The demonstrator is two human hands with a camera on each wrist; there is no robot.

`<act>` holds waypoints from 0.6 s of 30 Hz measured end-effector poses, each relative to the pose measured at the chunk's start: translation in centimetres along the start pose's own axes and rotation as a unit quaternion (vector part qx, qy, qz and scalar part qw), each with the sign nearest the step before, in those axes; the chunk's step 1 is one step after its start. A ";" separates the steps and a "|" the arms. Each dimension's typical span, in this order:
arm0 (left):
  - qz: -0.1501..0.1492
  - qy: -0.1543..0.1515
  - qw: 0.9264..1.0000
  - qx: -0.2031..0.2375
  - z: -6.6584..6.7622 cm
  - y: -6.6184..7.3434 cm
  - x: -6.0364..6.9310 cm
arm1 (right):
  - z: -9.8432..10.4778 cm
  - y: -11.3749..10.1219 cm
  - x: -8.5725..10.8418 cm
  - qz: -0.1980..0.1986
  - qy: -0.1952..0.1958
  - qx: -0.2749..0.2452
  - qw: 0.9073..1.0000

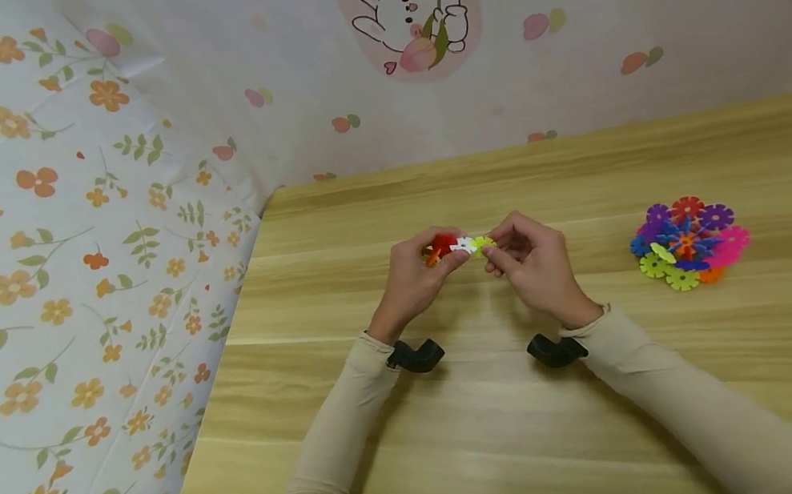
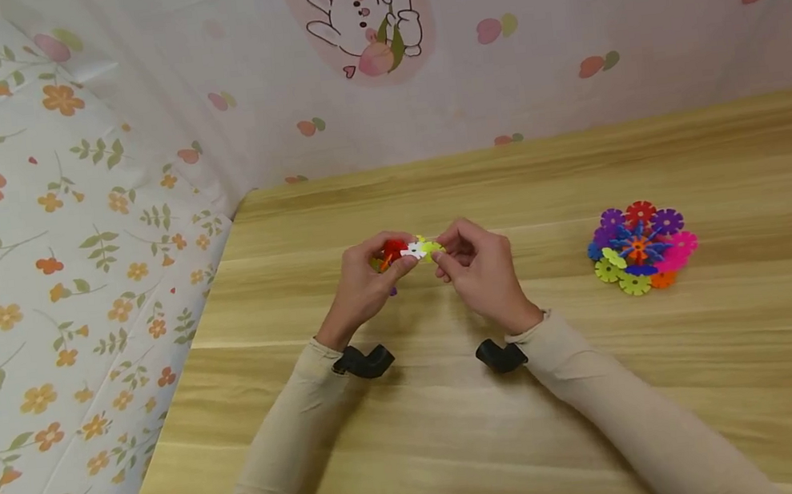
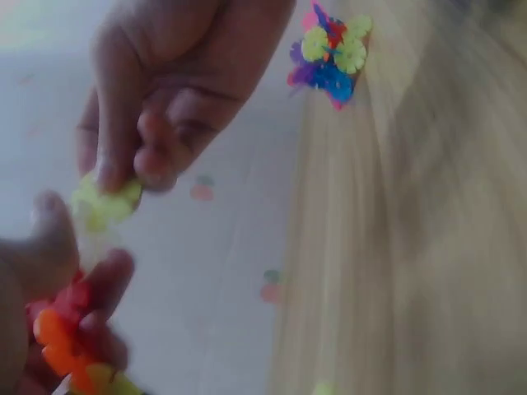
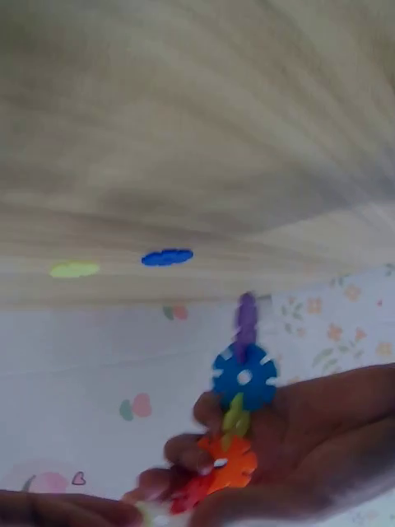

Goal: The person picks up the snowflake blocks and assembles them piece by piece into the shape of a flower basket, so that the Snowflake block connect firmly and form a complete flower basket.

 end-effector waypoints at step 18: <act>0.015 -0.065 0.996 -0.056 3.5 -0.7 -0.6 | -6.0 8.5 -7.0 -0.110 -0.279 0.459 0.837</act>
Point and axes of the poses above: each hand's wrist, its own x-axis away from the middle knuckle, its own z-axis out of the back of the hand, y = z × x, the point moved 8 cm from there along -x, towards the middle knuckle, and after that the axes turned 2 degrees about -y, right-handed, at the moved point
